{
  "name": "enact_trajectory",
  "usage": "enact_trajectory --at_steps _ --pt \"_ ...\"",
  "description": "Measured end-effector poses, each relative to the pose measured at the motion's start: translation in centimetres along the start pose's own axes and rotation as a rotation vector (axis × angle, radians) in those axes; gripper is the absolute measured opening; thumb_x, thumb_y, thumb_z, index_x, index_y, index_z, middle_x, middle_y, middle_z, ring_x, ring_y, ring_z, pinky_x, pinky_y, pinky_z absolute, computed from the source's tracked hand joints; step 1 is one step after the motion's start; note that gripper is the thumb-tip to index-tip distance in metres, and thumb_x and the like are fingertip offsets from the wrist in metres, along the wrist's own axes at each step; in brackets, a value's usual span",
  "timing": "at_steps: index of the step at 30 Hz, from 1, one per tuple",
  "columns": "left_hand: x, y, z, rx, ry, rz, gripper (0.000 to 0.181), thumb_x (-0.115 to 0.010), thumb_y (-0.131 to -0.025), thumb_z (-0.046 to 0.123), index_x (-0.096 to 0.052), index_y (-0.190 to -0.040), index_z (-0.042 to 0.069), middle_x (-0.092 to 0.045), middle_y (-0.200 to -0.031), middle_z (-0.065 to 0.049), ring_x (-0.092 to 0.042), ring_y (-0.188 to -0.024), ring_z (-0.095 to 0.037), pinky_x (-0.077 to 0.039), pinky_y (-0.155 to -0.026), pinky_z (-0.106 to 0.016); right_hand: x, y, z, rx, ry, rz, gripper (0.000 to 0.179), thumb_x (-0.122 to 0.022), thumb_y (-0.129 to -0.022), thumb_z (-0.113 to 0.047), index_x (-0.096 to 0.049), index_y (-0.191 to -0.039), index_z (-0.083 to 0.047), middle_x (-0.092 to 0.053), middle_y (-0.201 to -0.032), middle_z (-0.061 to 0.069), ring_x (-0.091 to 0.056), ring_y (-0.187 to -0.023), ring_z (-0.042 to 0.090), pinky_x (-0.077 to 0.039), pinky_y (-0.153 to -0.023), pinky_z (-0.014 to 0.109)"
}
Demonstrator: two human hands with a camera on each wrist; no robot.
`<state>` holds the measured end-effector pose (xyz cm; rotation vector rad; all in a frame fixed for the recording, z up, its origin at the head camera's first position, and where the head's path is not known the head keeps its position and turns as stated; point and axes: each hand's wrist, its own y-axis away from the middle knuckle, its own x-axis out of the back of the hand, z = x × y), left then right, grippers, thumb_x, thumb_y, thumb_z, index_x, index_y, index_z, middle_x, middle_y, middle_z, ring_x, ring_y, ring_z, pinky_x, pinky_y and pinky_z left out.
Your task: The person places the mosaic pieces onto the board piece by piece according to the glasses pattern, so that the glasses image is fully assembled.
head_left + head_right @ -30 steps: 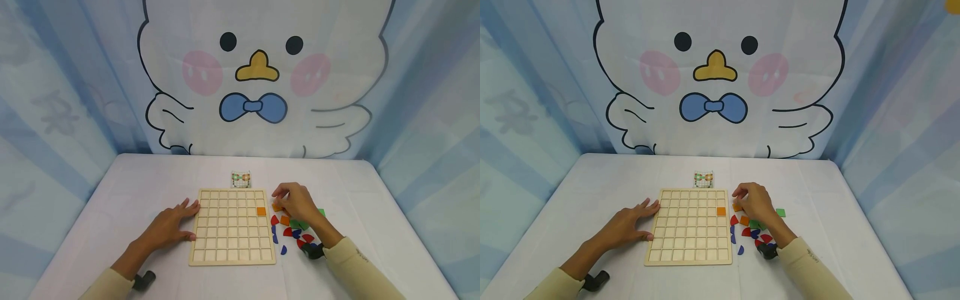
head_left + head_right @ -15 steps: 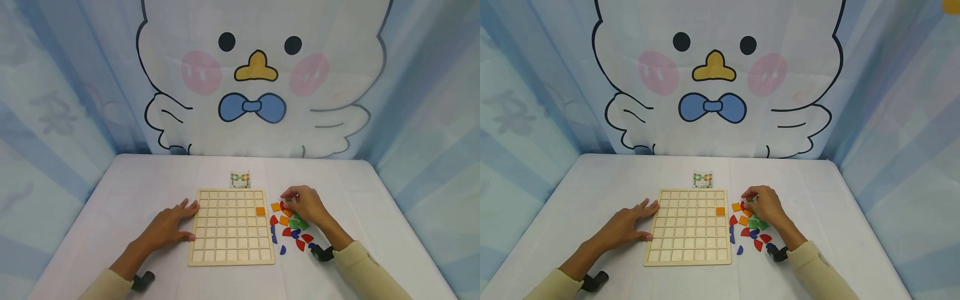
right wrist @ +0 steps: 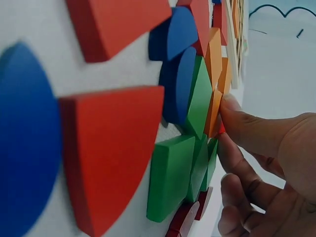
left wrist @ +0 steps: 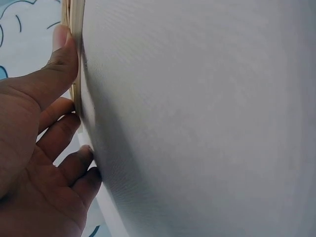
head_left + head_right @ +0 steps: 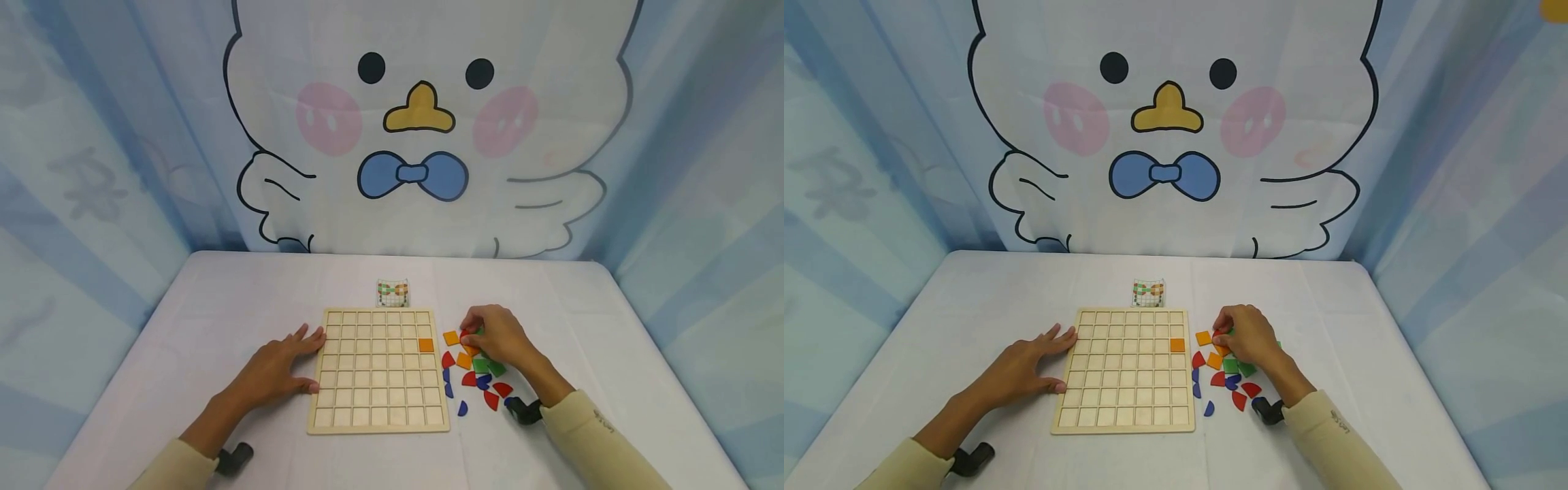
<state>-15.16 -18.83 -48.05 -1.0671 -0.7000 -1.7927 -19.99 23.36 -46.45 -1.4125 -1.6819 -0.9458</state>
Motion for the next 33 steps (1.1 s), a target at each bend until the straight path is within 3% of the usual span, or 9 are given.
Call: enact_trajectory --at_steps 9,14,21,33 --pt "-0.1 0.0 0.0 0.0 0.005 0.0 0.095 -0.09 -0.077 0.045 -0.052 -0.158 0.014 -0.048 -0.165 -0.01 -0.045 -0.147 -0.056 -0.04 -0.114 -0.072 0.6 0.2 0.4 -0.026 -0.067 -0.038 0.017 -0.087 -0.09 -0.02 -0.071 -0.088 -0.016 -0.063 -0.079 0.003 -0.058 -0.074 0.018 -0.055 -0.067 0.026" --pt "-0.1 0.0 0.0 -0.002 0.003 0.004 0.094 -0.09 -0.077 0.045 -0.052 -0.158 0.014 -0.048 -0.165 -0.01 -0.045 -0.148 -0.055 -0.04 -0.114 -0.072 1.1 0.4 0.1 -0.011 -0.118 -0.06 0.011 -0.084 -0.093 -0.017 -0.074 -0.089 -0.017 -0.061 -0.078 0.003 -0.059 -0.074 0.018 -0.055 -0.067 0.026" --pt "-0.1 0.0 0.0 -0.003 0.0 0.006 0.094 -0.089 -0.078 0.046 -0.052 -0.158 0.014 -0.047 -0.165 -0.009 -0.044 -0.149 -0.054 -0.04 -0.115 -0.072 1.1 0.5 -0.9 0.012 -0.178 -0.017 0.013 -0.08 -0.096 -0.02 -0.071 -0.088 -0.017 -0.064 -0.081 0.002 -0.058 -0.073 0.021 -0.056 -0.062 0.028" --pt "0.0 0.0 0.0 0.011 0.002 -0.004 0.095 -0.09 -0.078 0.044 -0.05 -0.16 0.015 -0.046 -0.166 -0.011 -0.044 -0.149 -0.055 -0.04 -0.115 -0.072 -0.7 0.0 -3.2 -0.024 -0.242 0.028 0.01 -0.08 -0.097 -0.02 -0.072 -0.091 -0.017 -0.065 -0.084 0.003 -0.057 -0.073 0.023 -0.054 -0.057 0.029"
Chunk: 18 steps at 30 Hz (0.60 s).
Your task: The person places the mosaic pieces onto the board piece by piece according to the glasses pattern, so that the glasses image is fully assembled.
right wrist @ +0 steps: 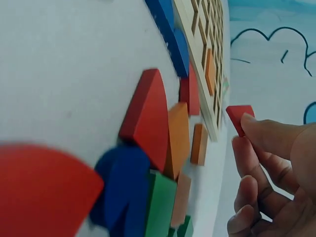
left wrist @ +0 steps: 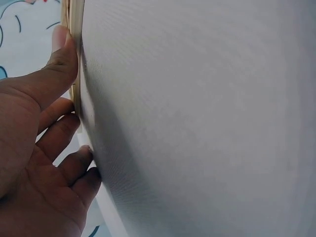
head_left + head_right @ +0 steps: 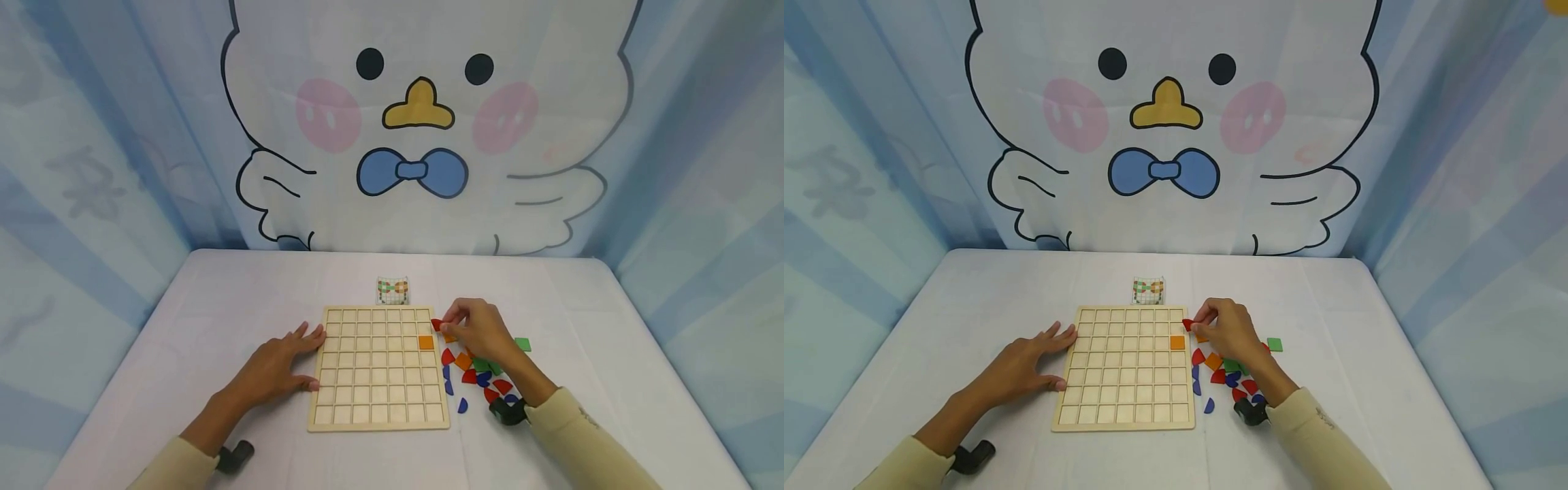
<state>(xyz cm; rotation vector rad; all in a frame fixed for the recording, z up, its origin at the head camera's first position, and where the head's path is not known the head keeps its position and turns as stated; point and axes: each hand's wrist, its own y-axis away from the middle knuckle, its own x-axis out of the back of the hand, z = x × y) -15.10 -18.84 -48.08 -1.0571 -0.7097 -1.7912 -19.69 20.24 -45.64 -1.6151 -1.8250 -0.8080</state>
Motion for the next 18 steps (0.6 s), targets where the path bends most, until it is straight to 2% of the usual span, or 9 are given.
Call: enact_trajectory --at_steps 7,18 --pt "-0.1 -0.1 0.0 0.014 0.009 -0.001 0.096 -0.09 -0.078 0.043 -0.049 -0.16 0.015 -0.045 -0.166 -0.011 -0.043 -0.149 -0.056 -0.039 -0.116 -0.072 -1.5 -0.6 -0.9 -0.013 -0.004 -0.022 0.01 -0.08 -0.097 -0.02 -0.071 -0.097 -0.017 -0.066 -0.085 0.004 -0.06 -0.07 0.021 -0.054 -0.056 0.028" --pt "0.0 -0.2 0.2 0.044 -0.001 -0.02 0.097 -0.091 -0.078 0.043 -0.047 -0.161 0.017 -0.042 -0.167 -0.013 -0.042 -0.149 -0.057 -0.038 -0.117 -0.071 -2.4 -1.0 -1.8 0.006 0.078 -0.038 0.013 -0.081 -0.095 -0.025 -0.071 -0.098 -0.017 -0.065 -0.083 0.001 -0.059 -0.066 0.019 -0.047 -0.054 0.027"
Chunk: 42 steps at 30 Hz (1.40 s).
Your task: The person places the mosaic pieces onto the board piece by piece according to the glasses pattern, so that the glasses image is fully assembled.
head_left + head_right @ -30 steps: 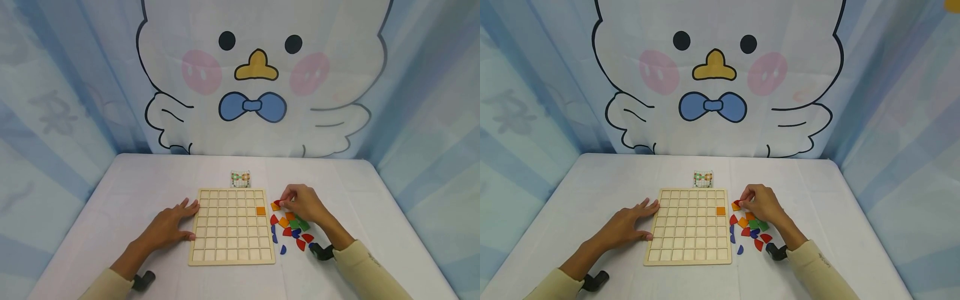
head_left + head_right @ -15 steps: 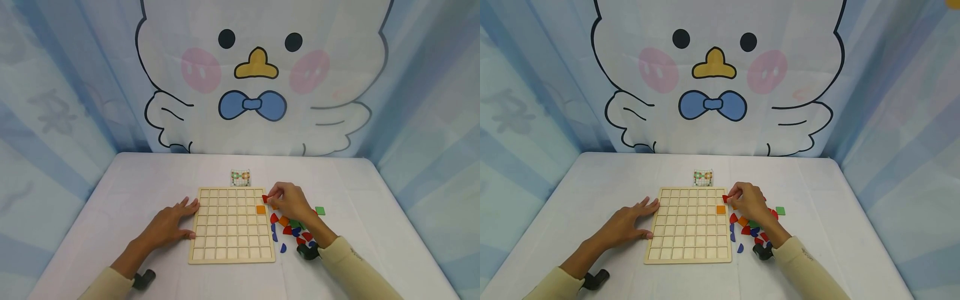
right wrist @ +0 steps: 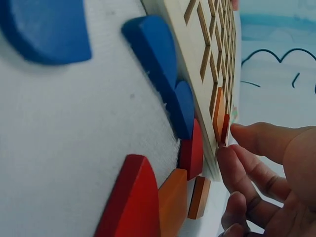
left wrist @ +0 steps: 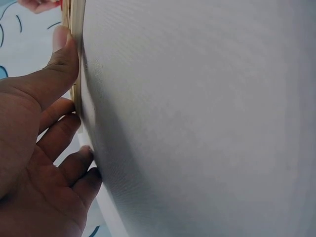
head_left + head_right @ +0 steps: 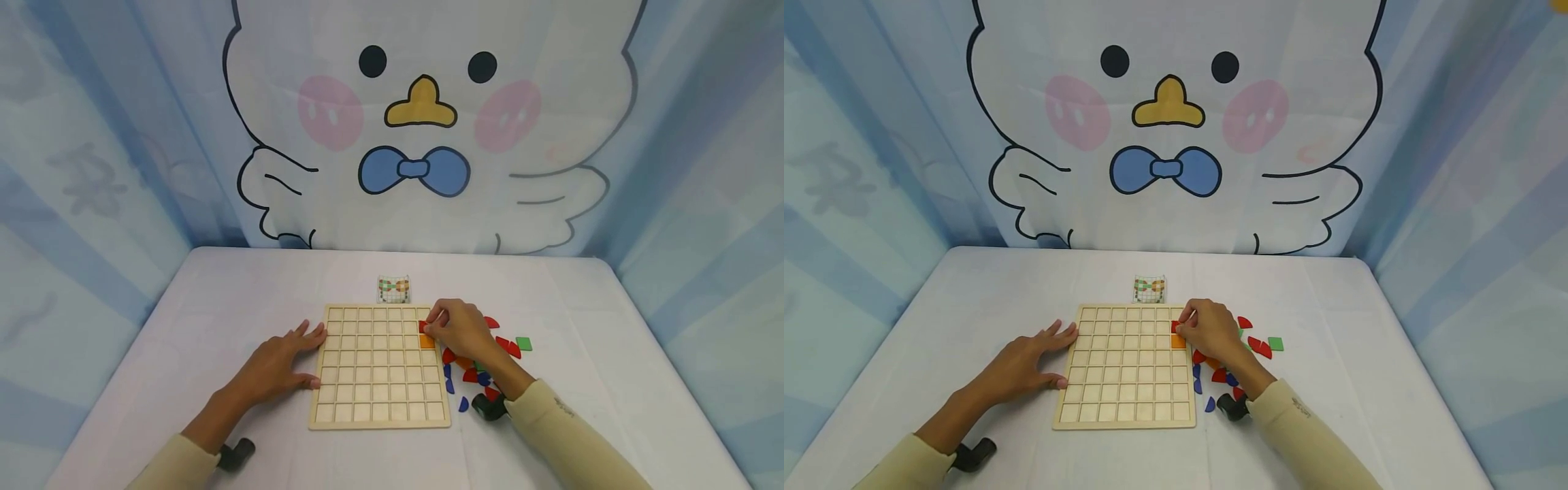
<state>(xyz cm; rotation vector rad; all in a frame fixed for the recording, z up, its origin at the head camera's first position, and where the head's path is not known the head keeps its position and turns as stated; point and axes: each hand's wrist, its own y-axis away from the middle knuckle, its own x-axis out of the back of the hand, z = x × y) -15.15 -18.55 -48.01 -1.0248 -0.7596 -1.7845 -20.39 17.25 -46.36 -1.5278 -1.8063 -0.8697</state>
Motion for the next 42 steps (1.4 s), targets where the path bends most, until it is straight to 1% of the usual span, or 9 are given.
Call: enact_trajectory --at_steps 9,14,18,24,28,31,35,38,42 --pt "0.1 0.0 0.2 0.005 -0.015 -0.005 0.097 -0.09 -0.079 0.043 -0.047 -0.161 0.017 -0.041 -0.168 -0.015 -0.043 -0.148 -0.058 -0.039 -0.116 -0.071 -0.2 -0.2 -0.4 -0.015 0.011 0.003 0.007 -0.081 -0.096 -0.02 -0.074 -0.095 -0.017 -0.065 -0.082 0.002 -0.058 -0.066 0.019 -0.049 -0.056 0.027" --pt "0.0 0.0 0.3 0.014 -0.016 -0.01 0.097 -0.091 -0.078 0.042 -0.048 -0.161 0.016 -0.041 -0.167 -0.017 -0.044 -0.148 -0.057 -0.039 -0.116 -0.071 -0.2 -0.3 -0.6 -0.012 0.036 0.006 0.004 -0.082 -0.095 -0.02 -0.078 -0.096 -0.018 -0.067 -0.084 0.0 -0.059 -0.073 0.019 -0.05 -0.06 0.028" --pt "0.0 0.0 0.2 0.005 -0.014 -0.003 0.096 -0.091 -0.078 0.042 -0.048 -0.16 0.016 -0.043 -0.167 -0.015 -0.044 -0.148 -0.057 -0.04 -0.116 -0.072 -0.4 -0.4 -0.6 0.004 0.054 0.023 0.005 -0.082 -0.095 -0.019 -0.078 -0.097 -0.019 -0.068 -0.084 -0.001 -0.059 -0.077 0.019 -0.05 -0.064 0.028" --pt "0.1 0.2 0.3 0.001 -0.012 0.001 0.096 -0.091 -0.078 0.042 -0.049 -0.16 0.016 -0.044 -0.167 -0.014 -0.044 -0.148 -0.056 -0.039 -0.116 -0.071 -0.3 -0.3 -0.7 -0.033 0.024 -0.005 0.005 -0.082 -0.095 -0.018 -0.078 -0.099 -0.018 -0.067 -0.086 0.001 -0.059 -0.074 0.019 -0.05 -0.058 0.027" --pt "0.1 0.1 0.2 0.001 -0.016 0.002 0.096 -0.091 -0.078 0.042 -0.049 -0.16 0.016 -0.044 -0.166 -0.013 -0.044 -0.149 -0.055 -0.039 -0.116 -0.072 0.2 -0.1 -0.6 -0.04 0.007 -0.031 0.006 -0.08 -0.096 -0.017 -0.08 -0.102 -0.019 -0.068 -0.089 0.002 -0.06 -0.079 0.02 -0.051 -0.057 0.027" --pt "0.0 0.1 0.2 0.007 -0.024 -0.001 0.095 -0.091 -0.079 0.043 -0.049 -0.16 0.016 -0.043 -0.167 -0.014 -0.044 -0.149 -0.056 -0.039 -0.116 -0.072 0.8 0.0 -0.2 -0.038 -0.01 -0.024 0.009 -0.078 -0.098 -0.016 -0.08 -0.106 -0.019 -0.07 -0.094 0.003 -0.06 -0.084 0.022 -0.053 -0.059 0.027" --pt "0.0 0.0 0.3 0.013 -0.026 -0.007 0.095 -0.09 -0.079 0.043 -0.048 -0.16 0.017 -0.042 -0.167 -0.015 -0.044 -0.148 -0.057 -0.039 -0.117 -0.072 1.6 0.3 0.7 -0.042 -0.009 0.017 0.012 -0.075 -0.099 -0.015 -0.08 -0.109 -0.02 -0.071 -0.099 0.003 -0.061 -0.087 0.022 -0.055 -0.063 0.027" --pt "0.0 0.0 0.2 0.008 -0.028 -0.006 0.095 -0.09 -0.079 0.043 -0.048 -0.16 0.016 -0.042 -0.167 -0.016 -0.044 -0.148 -0.057 -0.039 -0.116 -0.072 2.3 0.5 1.4 -0.048 0.007 0.041 0.012 -0.074 -0.1 -0.014 -0.08 -0.109 -0.018 -0.071 -0.1 0.004 -0.061 -0.087 0.023 -0.056 -0.065 0.027" --pt "0.0 0.0 0.1 -0.004 -0.032 0.003 0.095 -0.09 -0.079 0.044 -0.049 -0.16 0.016 -0.043 -0.167 -0.016 -0.045 -0.147 -0.057 -0.04 -0.115 -0.072 2.8 0.8 2.2 -0.056 0.026 0.05 0.012 -0.075 -0.099 -0.014 -0.081 -0.109 -0.015 -0.071 -0.096 0.005 -0.061 -0.086 0.023 -0.057 -0.065 0.028"
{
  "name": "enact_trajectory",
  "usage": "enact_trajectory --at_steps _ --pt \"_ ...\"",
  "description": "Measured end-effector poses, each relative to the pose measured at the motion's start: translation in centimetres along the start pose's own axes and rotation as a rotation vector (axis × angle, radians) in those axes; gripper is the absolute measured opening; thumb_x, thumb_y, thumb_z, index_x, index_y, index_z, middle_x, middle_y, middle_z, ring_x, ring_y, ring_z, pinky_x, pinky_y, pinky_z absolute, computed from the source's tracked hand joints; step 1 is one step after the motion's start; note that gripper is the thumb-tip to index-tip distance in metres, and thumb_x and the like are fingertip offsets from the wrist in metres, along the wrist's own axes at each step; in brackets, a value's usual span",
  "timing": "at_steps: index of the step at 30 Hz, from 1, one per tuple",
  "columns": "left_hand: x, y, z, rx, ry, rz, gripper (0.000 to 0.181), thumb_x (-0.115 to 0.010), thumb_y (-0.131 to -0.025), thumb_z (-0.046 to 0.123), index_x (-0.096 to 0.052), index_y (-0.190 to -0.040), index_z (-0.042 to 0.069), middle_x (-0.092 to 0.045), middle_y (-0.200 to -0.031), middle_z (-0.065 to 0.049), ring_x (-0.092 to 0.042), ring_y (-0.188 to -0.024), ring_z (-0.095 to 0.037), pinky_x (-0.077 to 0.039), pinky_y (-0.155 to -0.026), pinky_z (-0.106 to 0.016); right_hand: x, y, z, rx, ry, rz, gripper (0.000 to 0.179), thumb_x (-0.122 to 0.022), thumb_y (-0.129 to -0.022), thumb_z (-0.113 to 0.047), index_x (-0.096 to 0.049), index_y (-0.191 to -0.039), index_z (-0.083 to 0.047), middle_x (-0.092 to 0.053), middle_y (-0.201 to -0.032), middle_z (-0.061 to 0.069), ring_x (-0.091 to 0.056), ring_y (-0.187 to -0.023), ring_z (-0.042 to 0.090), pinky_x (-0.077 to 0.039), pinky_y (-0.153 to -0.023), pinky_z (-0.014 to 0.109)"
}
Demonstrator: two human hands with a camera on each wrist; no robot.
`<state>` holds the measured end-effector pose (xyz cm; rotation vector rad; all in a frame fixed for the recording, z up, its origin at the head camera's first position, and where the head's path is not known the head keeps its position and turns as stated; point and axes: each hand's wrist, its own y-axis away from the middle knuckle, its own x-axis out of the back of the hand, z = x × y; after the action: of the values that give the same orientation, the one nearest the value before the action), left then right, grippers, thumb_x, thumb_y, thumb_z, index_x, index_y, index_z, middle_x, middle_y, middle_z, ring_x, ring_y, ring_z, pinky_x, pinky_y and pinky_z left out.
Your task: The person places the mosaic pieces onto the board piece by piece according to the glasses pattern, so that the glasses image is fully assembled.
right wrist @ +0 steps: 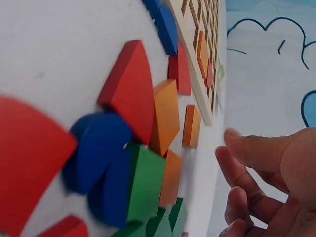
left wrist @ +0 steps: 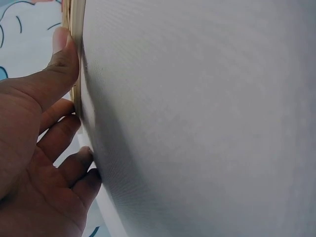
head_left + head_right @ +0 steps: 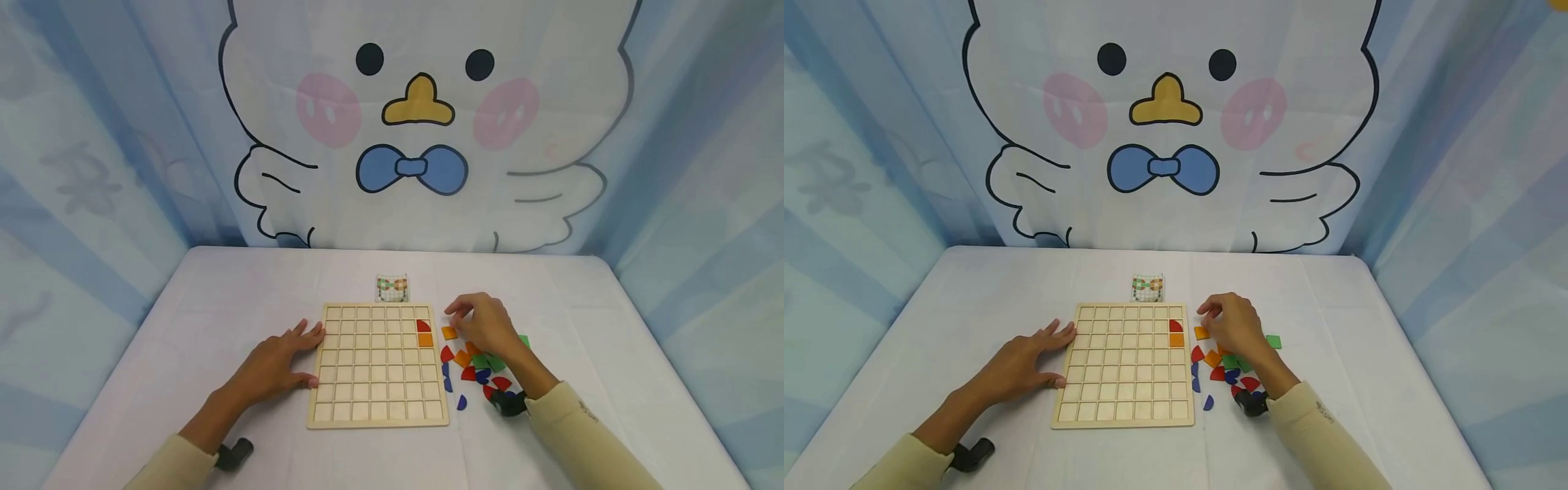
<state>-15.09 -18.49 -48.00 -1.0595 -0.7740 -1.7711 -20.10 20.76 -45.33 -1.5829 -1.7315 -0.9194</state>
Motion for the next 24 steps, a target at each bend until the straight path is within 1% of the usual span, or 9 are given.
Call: enact_trajectory --at_steps 6,12,16,20,24 --pt "0.0 0.08 -0.21 -0.005 -0.002 0.007 0.096 -0.091 -0.078 0.045 -0.049 -0.16 0.016 -0.045 -0.166 -0.014 -0.046 -0.147 -0.057 -0.04 -0.115 -0.072 -0.21 0.32 0.64 -0.036 0.046 -0.035 0.014 -0.08 -0.095 -0.019 -0.081 -0.108 -0.017 -0.07 -0.092 0.003 -0.06 -0.081 0.021 -0.056 -0.066 0.027" --pt "-0.04 0.05 -0.27 -0.006 0.002 0.011 0.096 -0.091 -0.078 0.044 -0.05 -0.16 0.016 -0.046 -0.166 -0.013 -0.045 -0.147 -0.057 -0.04 -0.115 -0.072 -0.75 0.52 0.79 -0.009 0.091 -0.037 0.015 -0.084 -0.092 -0.022 -0.078 -0.106 -0.018 -0.07 -0.091 0.003 -0.061 -0.077 0.02 -0.055 -0.067 0.028" --pt "-0.02 0.04 -0.23 -0.008 0.003 0.013 0.096 -0.091 -0.077 0.044 -0.05 -0.16 0.017 -0.046 -0.166 -0.013 -0.045 -0.147 -0.057 -0.04 -0.115 -0.071 -0.81 0.65 0.67 0.004 0.08 -0.025 0.013 -0.084 -0.093 -0.02 -0.074 -0.101 -0.018 -0.07 -0.091 0.004 -0.061 -0.075 0.02 -0.056 -0.066 0.028" --pt "0.03 0.03 -0.16 -0.011 0.007 0.01 0.096 -0.091 -0.078 0.045 -0.049 -0.16 0.016 -0.045 -0.166 -0.014 -0.045 -0.147 -0.057 -0.04 -0.115 -0.072 -0.73 0.71 0.48 0.005 0.035 0.004 0.01 -0.081 -0.095 -0.017 -0.072 -0.097 -0.018 -0.071 -0.091 0.006 -0.061 -0.073 0.021 -0.057 -0.063 0.027" --pt "0.03 -0.01 -0.15 -0.015 0.006 0.009 0.096 -0.091 -0.078 0.045 -0.049 -0.16 0.016 -0.045 -0.166 -0.014 -0.045 -0.147 -0.057 -0.04 -0.115 -0.072 -0.7 0.69 0.06 0.015 -0.012 0.035 0.008 -0.08 -0.096 -0.016 -0.072 -0.097 -0.018 -0.071 -0.093 0.005 -0.06 -0.078 0.022 -0.057 -0.062 0.027"
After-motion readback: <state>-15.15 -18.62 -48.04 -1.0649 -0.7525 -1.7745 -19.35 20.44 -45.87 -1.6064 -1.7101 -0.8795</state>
